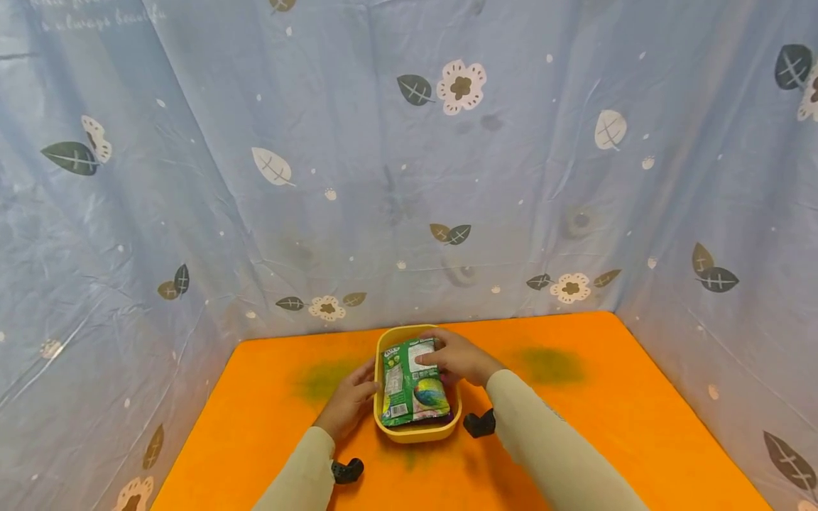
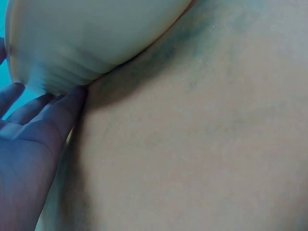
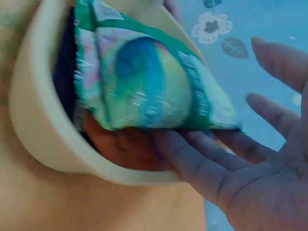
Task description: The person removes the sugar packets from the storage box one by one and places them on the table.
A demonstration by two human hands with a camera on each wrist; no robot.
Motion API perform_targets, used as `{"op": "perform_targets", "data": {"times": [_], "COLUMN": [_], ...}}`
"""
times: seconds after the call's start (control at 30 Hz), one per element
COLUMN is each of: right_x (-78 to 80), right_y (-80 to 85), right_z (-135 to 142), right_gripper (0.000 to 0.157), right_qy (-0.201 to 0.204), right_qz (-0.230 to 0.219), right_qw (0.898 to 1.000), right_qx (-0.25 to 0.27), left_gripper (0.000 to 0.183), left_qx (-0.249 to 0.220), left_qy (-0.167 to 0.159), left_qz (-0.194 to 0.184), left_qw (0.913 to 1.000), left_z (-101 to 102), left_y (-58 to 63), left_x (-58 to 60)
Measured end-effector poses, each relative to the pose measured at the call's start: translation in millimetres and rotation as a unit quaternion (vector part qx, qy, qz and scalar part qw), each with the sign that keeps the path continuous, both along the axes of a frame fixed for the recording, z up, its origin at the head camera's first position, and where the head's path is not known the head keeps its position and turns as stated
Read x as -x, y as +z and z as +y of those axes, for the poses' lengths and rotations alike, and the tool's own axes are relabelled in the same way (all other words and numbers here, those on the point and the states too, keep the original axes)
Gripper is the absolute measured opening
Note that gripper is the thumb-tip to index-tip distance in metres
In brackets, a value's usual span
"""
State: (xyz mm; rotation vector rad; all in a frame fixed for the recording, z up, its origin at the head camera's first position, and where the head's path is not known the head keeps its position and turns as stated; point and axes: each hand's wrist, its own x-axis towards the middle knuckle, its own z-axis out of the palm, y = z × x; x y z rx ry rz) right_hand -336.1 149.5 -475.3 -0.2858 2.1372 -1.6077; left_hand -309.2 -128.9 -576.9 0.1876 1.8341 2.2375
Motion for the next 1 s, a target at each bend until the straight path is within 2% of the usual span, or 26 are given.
{"op": "perform_targets", "data": {"times": [0.17, 0.37, 0.67, 1.0], "right_x": [-3.8, -5.0, -7.8, -3.3], "right_y": [-13.2, -17.5, -21.8, -22.8], "right_z": [-6, -12, -17, -9], "right_gripper": [0.060, 0.052, 0.050, 0.043], "right_qy": [-0.027, -0.073, -0.092, -0.102], "right_qz": [0.018, 0.038, 0.065, 0.070], "right_qw": [0.999, 0.997, 0.993, 0.992], "right_qx": [0.014, -0.002, -0.015, 0.016], "left_gripper": [0.072, 0.070, 0.071, 0.073], "left_qx": [0.002, -0.002, 0.005, 0.001], "left_qy": [0.002, 0.004, 0.003, 0.005], "left_qz": [-0.005, -0.009, -0.010, -0.017], "left_qw": [1.0000, 1.0000, 0.9999, 0.9998], "left_z": [0, 1, 0, -2], "left_y": [0.7, 0.2, 2.1, 2.7], "left_x": [-2.5, 0.4, 1.7, -0.5]}}
